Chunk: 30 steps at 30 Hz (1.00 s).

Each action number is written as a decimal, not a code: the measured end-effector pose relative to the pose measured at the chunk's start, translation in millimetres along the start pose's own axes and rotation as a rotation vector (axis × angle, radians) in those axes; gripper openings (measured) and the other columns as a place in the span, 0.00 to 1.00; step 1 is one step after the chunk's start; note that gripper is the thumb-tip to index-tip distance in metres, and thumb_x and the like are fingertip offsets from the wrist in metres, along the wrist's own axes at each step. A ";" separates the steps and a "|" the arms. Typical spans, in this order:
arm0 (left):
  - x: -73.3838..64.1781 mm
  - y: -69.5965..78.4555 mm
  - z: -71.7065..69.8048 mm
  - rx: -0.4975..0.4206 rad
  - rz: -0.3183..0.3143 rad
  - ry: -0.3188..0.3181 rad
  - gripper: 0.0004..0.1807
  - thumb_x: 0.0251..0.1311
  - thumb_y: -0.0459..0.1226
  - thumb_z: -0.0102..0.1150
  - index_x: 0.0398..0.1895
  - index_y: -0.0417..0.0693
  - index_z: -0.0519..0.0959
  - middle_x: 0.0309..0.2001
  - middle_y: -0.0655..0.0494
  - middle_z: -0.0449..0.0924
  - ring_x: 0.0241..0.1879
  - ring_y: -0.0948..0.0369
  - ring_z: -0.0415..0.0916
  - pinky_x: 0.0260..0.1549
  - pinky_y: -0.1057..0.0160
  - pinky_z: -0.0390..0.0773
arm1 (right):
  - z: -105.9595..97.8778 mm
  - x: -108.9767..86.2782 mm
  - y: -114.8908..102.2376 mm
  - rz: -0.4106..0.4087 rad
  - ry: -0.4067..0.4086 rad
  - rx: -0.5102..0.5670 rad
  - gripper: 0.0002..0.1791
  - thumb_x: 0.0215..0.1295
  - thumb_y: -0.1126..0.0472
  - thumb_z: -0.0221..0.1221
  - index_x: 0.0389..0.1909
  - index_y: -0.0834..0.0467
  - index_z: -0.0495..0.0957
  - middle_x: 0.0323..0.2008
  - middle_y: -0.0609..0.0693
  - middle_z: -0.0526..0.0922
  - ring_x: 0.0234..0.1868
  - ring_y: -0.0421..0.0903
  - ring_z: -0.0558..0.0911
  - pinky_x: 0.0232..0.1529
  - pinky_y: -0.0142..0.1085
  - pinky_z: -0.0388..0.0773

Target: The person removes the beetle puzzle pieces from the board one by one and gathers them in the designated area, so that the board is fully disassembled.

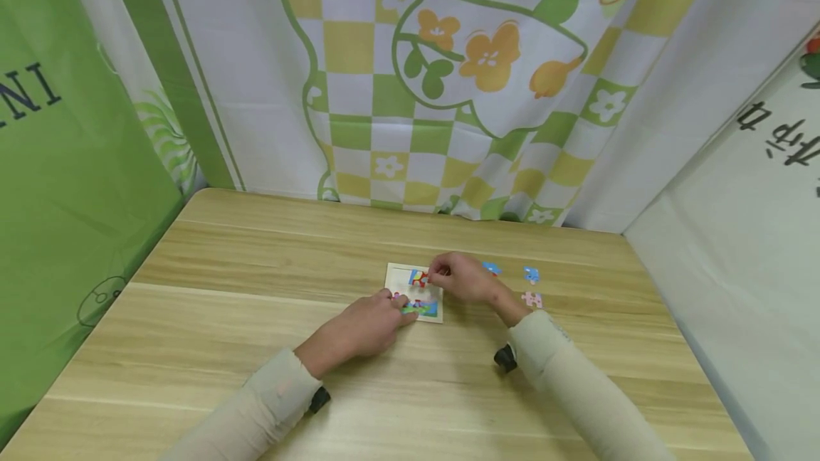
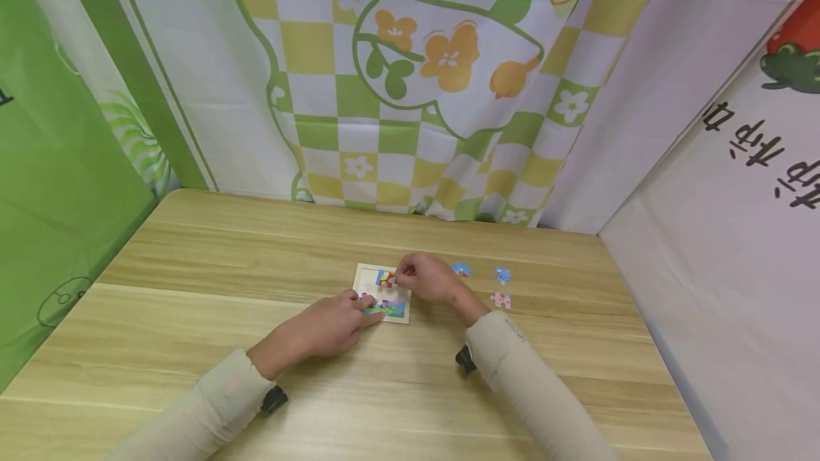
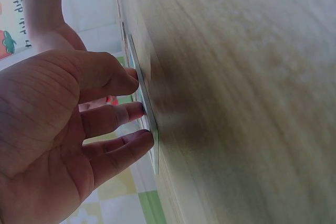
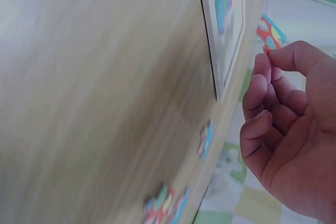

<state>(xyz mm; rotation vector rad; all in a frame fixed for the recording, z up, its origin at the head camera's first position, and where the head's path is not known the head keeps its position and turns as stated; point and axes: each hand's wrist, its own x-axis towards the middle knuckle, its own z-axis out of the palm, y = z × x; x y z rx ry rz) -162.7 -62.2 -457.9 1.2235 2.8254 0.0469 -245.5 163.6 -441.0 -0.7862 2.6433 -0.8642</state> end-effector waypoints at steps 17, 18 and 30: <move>-0.3 1.0 -2.2 0.019 0.016 0.002 0.24 0.64 0.31 0.60 0.64 0.54 0.82 0.60 0.49 0.79 0.50 0.49 0.76 0.44 0.56 0.81 | -33.7 -33.6 37.9 0.051 -0.072 0.014 0.09 0.73 0.66 0.58 0.31 0.61 0.82 0.25 0.51 0.82 0.23 0.40 0.74 0.24 0.34 0.72; -0.3 0.9 -2.4 0.019 0.017 0.001 0.24 0.64 0.31 0.59 0.64 0.54 0.82 0.60 0.49 0.79 0.50 0.49 0.76 0.44 0.56 0.81 | -34.5 -34.4 39.7 0.050 -0.078 0.012 0.09 0.72 0.66 0.58 0.31 0.61 0.82 0.25 0.51 0.82 0.22 0.39 0.74 0.24 0.34 0.72; 0.3 -0.2 -0.4 0.003 0.020 0.014 0.23 0.64 0.31 0.60 0.63 0.53 0.82 0.58 0.49 0.79 0.48 0.50 0.76 0.42 0.56 0.81 | -34.1 -36.3 51.6 0.068 -0.095 -0.006 0.08 0.72 0.66 0.60 0.31 0.60 0.83 0.26 0.49 0.82 0.21 0.39 0.75 0.26 0.35 0.75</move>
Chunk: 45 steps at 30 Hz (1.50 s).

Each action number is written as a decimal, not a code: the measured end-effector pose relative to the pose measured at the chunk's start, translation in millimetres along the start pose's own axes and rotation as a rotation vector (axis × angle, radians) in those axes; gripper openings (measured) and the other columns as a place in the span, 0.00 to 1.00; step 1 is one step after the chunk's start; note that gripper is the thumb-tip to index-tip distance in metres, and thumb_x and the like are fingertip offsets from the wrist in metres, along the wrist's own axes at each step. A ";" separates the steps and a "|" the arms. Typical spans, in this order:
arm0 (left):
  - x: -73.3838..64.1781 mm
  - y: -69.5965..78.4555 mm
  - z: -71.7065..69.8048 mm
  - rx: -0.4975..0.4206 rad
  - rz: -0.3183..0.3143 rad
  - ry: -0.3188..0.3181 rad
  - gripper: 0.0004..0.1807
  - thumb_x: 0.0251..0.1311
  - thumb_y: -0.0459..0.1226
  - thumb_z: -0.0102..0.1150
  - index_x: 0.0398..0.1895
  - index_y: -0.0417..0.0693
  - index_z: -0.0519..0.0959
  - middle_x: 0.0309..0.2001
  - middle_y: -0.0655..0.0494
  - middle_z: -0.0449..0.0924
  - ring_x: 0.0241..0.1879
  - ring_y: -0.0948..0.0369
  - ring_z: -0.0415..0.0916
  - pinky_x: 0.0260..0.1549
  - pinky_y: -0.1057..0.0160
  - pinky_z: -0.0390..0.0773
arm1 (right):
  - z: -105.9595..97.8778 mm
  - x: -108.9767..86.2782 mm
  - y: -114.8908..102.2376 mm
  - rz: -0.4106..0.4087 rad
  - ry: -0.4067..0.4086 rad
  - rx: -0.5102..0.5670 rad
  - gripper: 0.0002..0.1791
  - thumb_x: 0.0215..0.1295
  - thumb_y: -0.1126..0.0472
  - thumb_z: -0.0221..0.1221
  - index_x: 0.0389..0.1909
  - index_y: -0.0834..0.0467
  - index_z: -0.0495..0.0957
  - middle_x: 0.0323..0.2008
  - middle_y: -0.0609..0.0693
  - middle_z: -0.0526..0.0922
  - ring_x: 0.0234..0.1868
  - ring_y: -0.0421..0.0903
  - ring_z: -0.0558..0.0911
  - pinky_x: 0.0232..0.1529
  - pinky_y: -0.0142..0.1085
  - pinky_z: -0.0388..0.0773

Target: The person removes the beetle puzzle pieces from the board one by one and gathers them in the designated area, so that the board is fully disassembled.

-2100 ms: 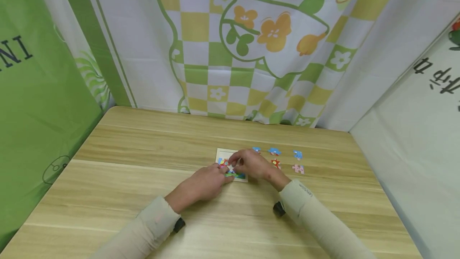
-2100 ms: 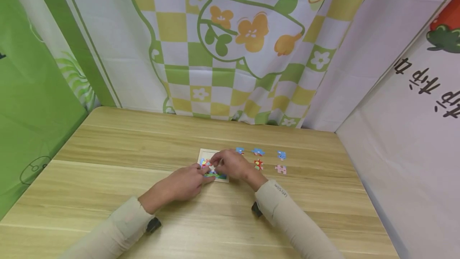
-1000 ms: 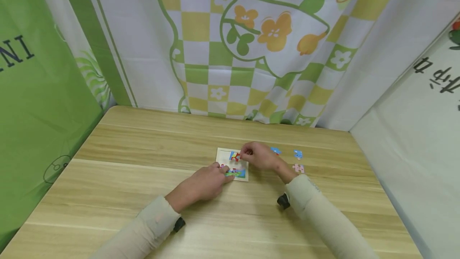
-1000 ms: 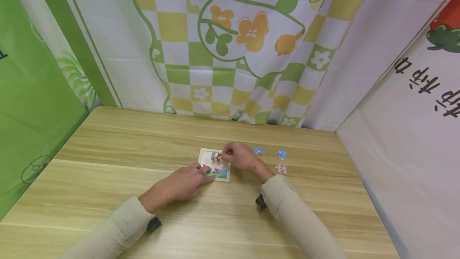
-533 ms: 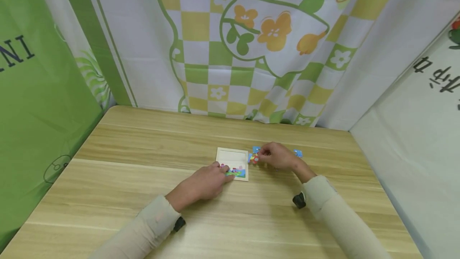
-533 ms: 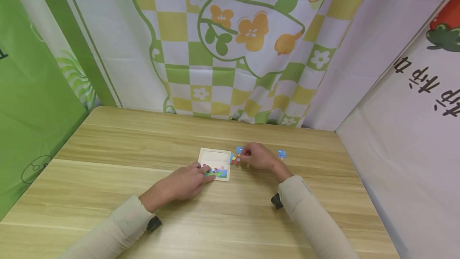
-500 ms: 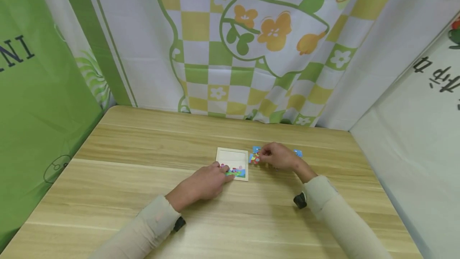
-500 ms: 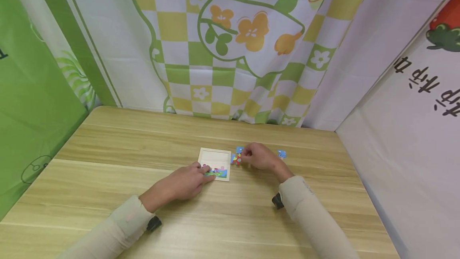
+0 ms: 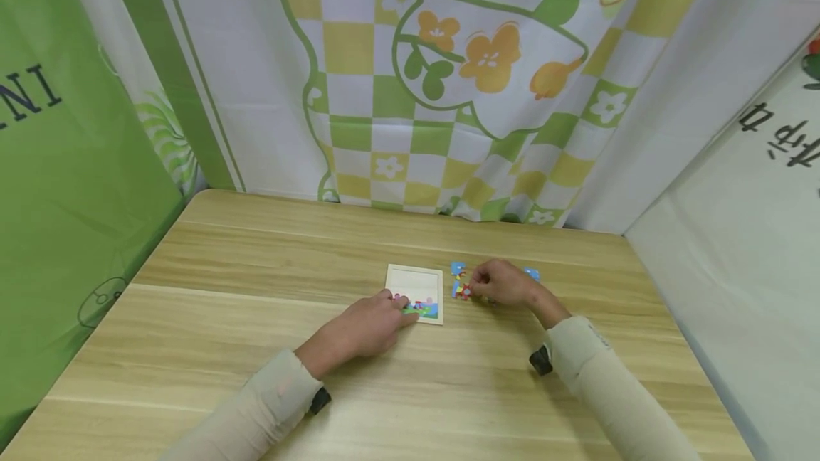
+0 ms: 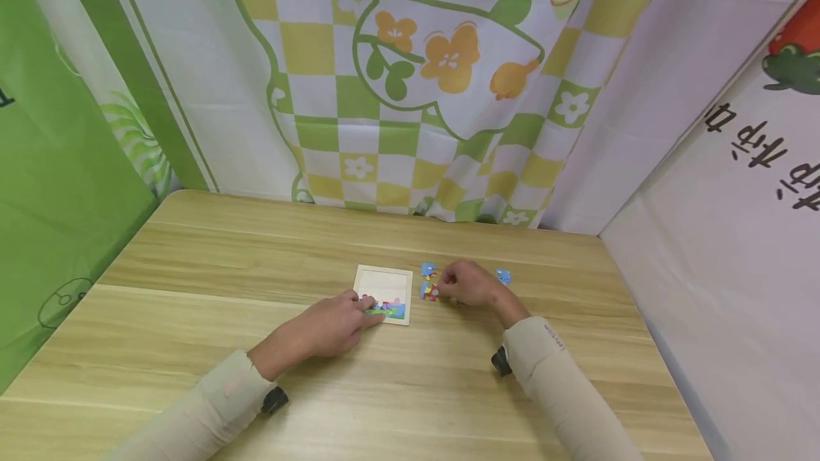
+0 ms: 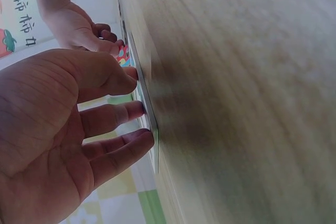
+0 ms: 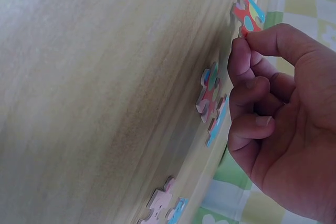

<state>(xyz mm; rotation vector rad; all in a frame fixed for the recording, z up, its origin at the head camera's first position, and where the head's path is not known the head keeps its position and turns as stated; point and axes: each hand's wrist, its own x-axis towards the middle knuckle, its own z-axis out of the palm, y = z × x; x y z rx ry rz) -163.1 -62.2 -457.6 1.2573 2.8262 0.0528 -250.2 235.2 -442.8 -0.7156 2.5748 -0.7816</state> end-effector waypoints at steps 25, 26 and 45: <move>-1.0 -1.5 2.7 -0.014 -0.016 0.012 0.24 0.65 0.31 0.59 0.64 0.54 0.82 0.61 0.49 0.79 0.51 0.51 0.76 0.44 0.56 0.82 | 6.9 6.3 -1.5 0.022 0.043 -0.055 0.07 0.68 0.68 0.59 0.29 0.59 0.83 0.22 0.46 0.81 0.20 0.39 0.75 0.24 0.35 0.74; -1.0 -1.5 2.6 -0.012 -0.016 0.012 0.24 0.65 0.31 0.59 0.64 0.54 0.82 0.61 0.49 0.79 0.51 0.51 0.76 0.44 0.56 0.82 | 6.9 6.1 -1.8 0.027 0.045 -0.052 0.07 0.68 0.68 0.59 0.30 0.59 0.83 0.23 0.46 0.81 0.20 0.39 0.75 0.24 0.35 0.75; -0.4 0.8 0.5 -0.005 -0.011 0.015 0.22 0.64 0.33 0.61 0.62 0.52 0.82 0.57 0.50 0.79 0.48 0.51 0.76 0.40 0.58 0.81 | 27.5 -1.1 -30.9 -0.136 0.103 -0.083 0.01 0.69 0.62 0.65 0.38 0.56 0.84 0.33 0.41 0.83 0.35 0.39 0.81 0.39 0.36 0.79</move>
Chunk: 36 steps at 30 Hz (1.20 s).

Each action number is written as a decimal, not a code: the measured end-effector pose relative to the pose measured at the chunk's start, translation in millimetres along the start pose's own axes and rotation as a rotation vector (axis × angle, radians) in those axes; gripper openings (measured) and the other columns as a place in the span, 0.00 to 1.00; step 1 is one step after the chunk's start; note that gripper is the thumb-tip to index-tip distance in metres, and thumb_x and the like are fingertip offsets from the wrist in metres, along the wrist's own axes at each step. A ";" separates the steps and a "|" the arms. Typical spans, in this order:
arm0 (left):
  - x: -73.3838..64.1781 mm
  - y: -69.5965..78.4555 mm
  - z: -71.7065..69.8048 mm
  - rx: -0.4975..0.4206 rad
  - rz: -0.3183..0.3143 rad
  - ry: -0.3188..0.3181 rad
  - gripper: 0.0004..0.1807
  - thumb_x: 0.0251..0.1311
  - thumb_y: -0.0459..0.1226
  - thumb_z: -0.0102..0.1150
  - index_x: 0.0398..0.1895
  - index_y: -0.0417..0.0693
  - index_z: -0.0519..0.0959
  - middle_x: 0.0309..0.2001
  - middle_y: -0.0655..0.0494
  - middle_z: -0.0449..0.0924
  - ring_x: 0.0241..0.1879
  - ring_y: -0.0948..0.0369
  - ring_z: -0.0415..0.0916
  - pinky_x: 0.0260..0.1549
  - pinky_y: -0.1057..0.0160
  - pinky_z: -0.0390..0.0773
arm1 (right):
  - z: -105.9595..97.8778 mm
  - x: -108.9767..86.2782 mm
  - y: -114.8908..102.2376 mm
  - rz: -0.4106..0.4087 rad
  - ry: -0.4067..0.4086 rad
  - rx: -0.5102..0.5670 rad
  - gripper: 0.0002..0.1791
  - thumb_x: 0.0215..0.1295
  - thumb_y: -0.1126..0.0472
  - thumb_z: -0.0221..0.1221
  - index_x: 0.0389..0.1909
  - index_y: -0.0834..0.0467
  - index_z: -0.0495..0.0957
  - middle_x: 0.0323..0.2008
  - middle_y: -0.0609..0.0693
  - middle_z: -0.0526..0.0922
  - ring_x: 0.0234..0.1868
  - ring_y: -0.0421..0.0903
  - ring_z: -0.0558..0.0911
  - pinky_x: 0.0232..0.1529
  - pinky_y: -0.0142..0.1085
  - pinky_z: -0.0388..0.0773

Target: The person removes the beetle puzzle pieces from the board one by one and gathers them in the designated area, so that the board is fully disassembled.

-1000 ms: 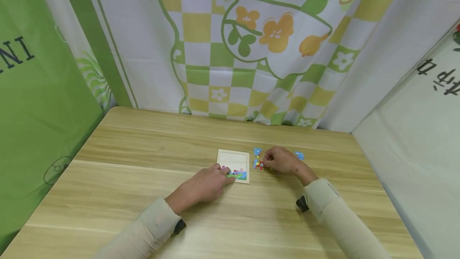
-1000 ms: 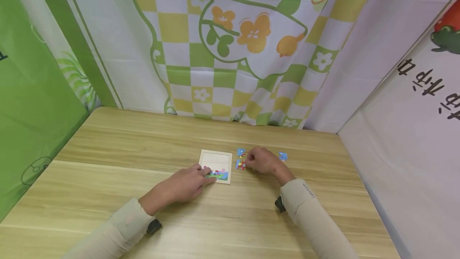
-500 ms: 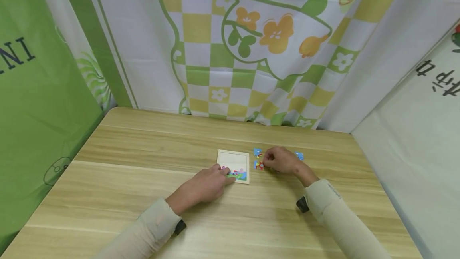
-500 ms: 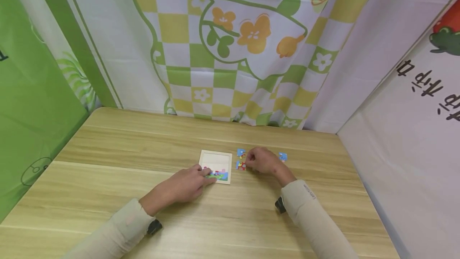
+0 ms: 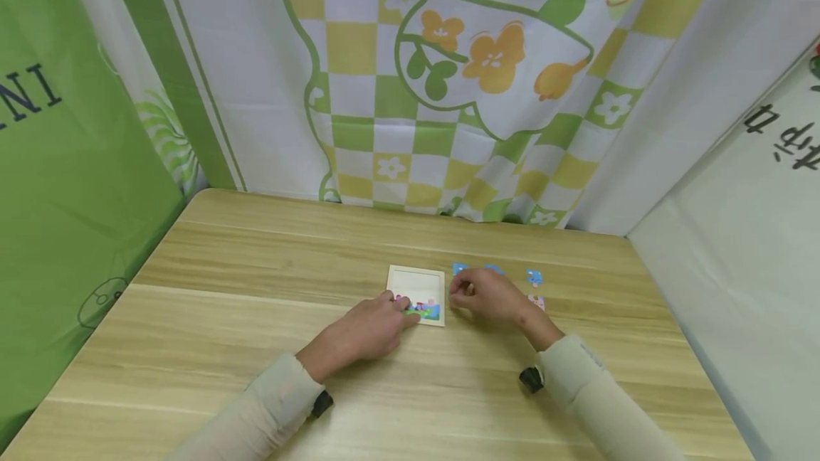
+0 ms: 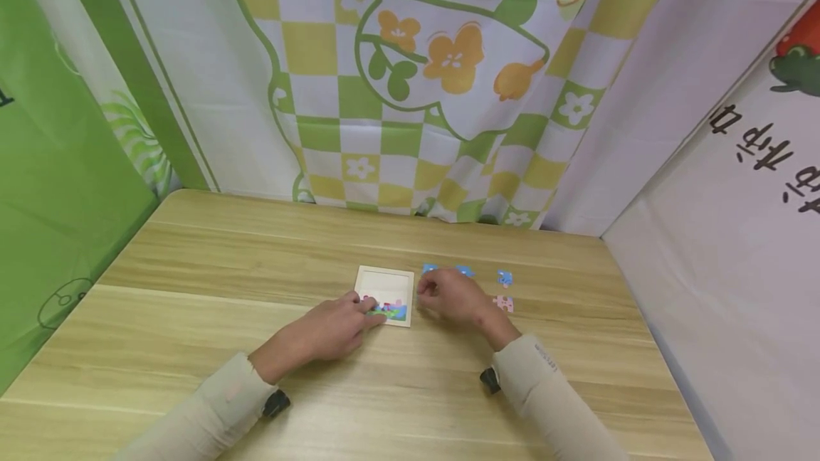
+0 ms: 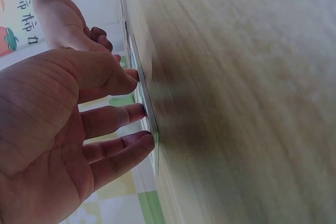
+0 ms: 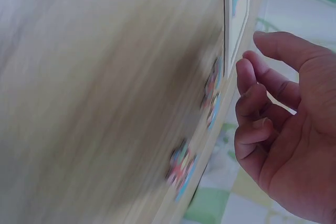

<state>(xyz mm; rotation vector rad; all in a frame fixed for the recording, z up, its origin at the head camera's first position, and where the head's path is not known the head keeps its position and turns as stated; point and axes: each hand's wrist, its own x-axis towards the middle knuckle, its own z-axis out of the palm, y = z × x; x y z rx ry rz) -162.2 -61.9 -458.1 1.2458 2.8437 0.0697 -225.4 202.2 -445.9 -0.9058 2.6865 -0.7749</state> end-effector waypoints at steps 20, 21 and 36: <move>0.4 -0.9 1.5 0.034 0.021 0.014 0.21 0.64 0.34 0.62 0.61 0.52 0.82 0.55 0.49 0.80 0.45 0.51 0.77 0.42 0.59 0.81 | 23.8 -0.7 -32.7 0.052 -0.009 -0.231 0.18 0.58 0.50 0.75 0.42 0.57 0.84 0.41 0.46 0.80 0.40 0.43 0.77 0.41 0.41 0.78; 0.6 -1.1 1.2 0.037 0.021 0.018 0.21 0.64 0.34 0.62 0.60 0.52 0.83 0.55 0.49 0.80 0.45 0.51 0.77 0.42 0.59 0.81 | 24.0 -0.8 -32.6 0.052 -0.008 -0.239 0.18 0.58 0.50 0.75 0.42 0.57 0.84 0.40 0.46 0.79 0.40 0.43 0.77 0.40 0.41 0.78; 2.3 -0.3 -1.2 0.018 0.011 0.017 0.19 0.64 0.32 0.60 0.58 0.52 0.84 0.53 0.50 0.81 0.42 0.52 0.76 0.39 0.59 0.80 | 26.2 -2.1 -33.5 0.055 0.001 -0.250 0.16 0.57 0.53 0.76 0.39 0.55 0.83 0.41 0.46 0.78 0.39 0.43 0.76 0.40 0.43 0.78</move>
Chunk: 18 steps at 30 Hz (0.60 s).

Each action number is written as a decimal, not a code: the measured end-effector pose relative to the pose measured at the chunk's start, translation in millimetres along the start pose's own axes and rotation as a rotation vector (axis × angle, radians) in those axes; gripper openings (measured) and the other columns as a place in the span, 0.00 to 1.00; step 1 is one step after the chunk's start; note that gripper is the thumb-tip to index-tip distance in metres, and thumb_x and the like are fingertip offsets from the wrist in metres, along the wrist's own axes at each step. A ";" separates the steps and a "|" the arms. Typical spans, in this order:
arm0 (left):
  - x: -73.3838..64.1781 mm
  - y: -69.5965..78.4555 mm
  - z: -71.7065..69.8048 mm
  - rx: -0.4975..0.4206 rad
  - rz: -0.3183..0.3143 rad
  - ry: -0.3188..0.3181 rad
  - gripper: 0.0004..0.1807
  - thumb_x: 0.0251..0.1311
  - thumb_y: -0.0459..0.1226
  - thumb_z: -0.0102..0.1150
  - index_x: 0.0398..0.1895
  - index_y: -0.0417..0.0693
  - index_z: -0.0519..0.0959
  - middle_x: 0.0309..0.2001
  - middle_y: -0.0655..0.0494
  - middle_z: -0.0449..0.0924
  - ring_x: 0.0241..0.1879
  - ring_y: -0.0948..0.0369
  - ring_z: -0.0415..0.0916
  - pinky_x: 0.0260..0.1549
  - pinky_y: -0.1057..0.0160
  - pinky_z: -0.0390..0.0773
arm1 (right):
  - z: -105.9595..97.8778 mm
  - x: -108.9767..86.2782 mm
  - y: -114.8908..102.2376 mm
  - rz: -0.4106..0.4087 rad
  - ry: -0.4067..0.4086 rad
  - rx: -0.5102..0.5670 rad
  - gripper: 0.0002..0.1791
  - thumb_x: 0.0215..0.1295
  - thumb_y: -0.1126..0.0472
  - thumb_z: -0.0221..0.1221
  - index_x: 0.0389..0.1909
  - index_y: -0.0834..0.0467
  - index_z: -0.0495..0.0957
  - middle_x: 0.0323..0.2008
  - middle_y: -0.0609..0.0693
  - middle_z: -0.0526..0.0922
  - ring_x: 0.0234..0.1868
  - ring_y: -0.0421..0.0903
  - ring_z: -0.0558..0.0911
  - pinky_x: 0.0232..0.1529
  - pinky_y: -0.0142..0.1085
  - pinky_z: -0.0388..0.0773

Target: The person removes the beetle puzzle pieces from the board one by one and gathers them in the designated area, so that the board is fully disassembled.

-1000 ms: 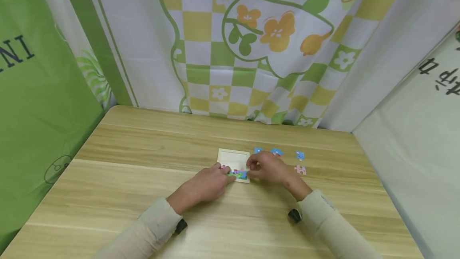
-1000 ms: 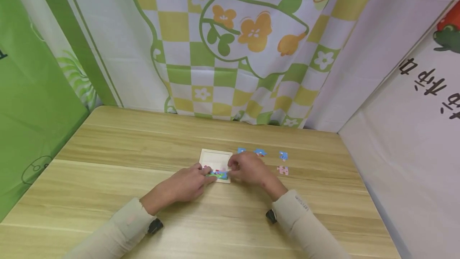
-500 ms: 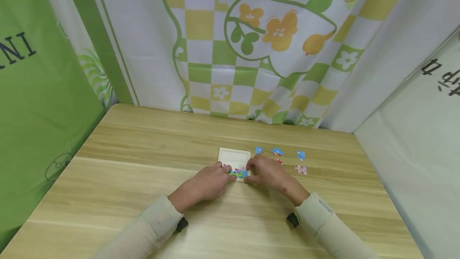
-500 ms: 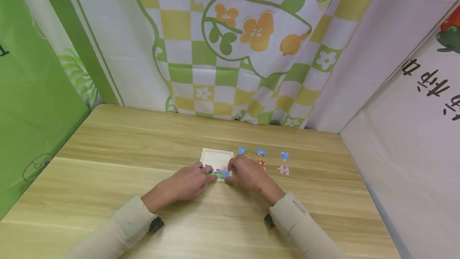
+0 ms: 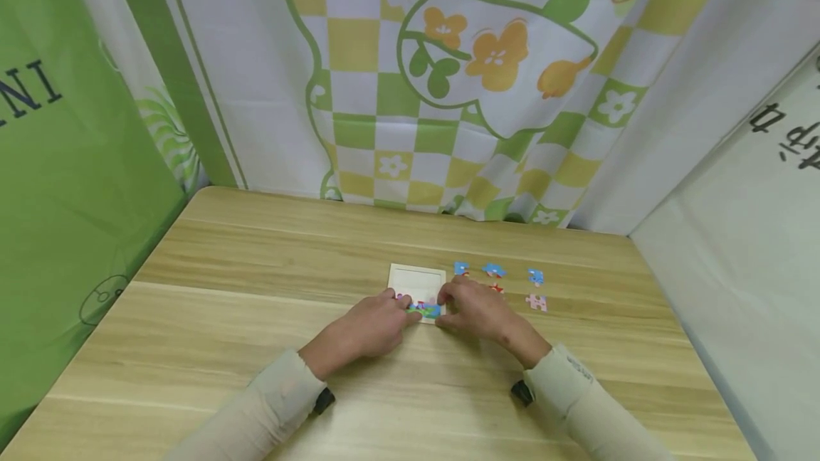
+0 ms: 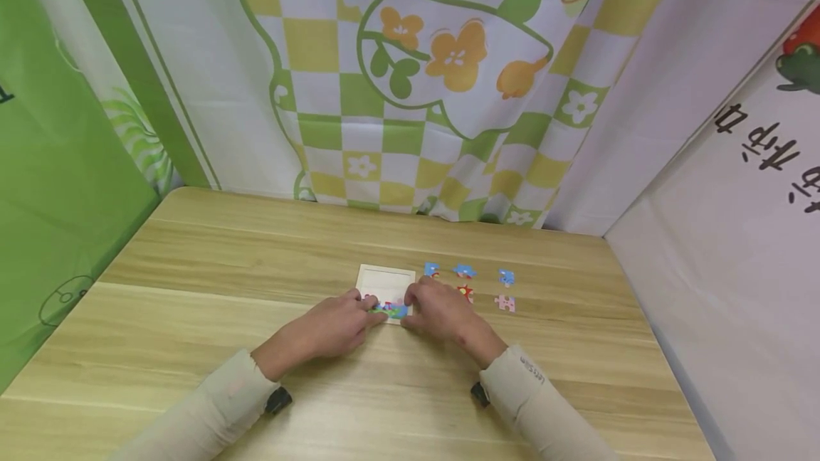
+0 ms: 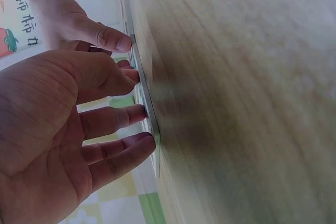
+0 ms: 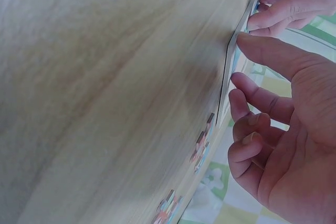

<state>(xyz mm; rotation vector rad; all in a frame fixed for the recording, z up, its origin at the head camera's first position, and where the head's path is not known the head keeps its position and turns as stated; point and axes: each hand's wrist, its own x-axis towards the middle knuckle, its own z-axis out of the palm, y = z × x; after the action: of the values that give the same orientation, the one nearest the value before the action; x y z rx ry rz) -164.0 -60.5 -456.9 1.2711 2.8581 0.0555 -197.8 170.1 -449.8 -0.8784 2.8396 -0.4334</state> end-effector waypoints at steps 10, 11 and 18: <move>0.8 0.1 0.5 -0.008 -0.005 -0.004 0.20 0.63 0.32 0.61 0.58 0.51 0.84 0.54 0.49 0.81 0.42 0.51 0.76 0.37 0.59 0.80 | 0.7 -0.1 -0.8 -0.018 0.002 -0.001 0.15 0.58 0.55 0.75 0.40 0.56 0.83 0.40 0.47 0.79 0.39 0.44 0.78 0.42 0.44 0.79; 1.0 0.1 0.4 -0.008 -0.006 -0.006 0.20 0.63 0.33 0.61 0.59 0.51 0.84 0.54 0.49 0.81 0.42 0.51 0.76 0.38 0.59 0.80 | 0.6 0.1 -0.8 -0.021 0.002 -0.004 0.15 0.58 0.55 0.75 0.40 0.57 0.83 0.40 0.47 0.79 0.39 0.44 0.78 0.42 0.45 0.79; 2.0 0.7 1.1 -0.003 -0.013 -0.022 0.21 0.64 0.33 0.60 0.60 0.51 0.84 0.54 0.49 0.81 0.43 0.50 0.76 0.40 0.57 0.81 | 0.3 0.9 -0.3 -0.023 -0.006 -0.016 0.15 0.59 0.54 0.74 0.40 0.57 0.82 0.39 0.46 0.78 0.39 0.43 0.78 0.42 0.44 0.80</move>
<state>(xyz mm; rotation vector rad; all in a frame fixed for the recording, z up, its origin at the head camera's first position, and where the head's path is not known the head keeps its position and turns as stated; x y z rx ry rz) -164.8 -58.5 -458.0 1.2444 2.8471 0.0448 -198.3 169.3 -450.1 -0.9152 2.8336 -0.4106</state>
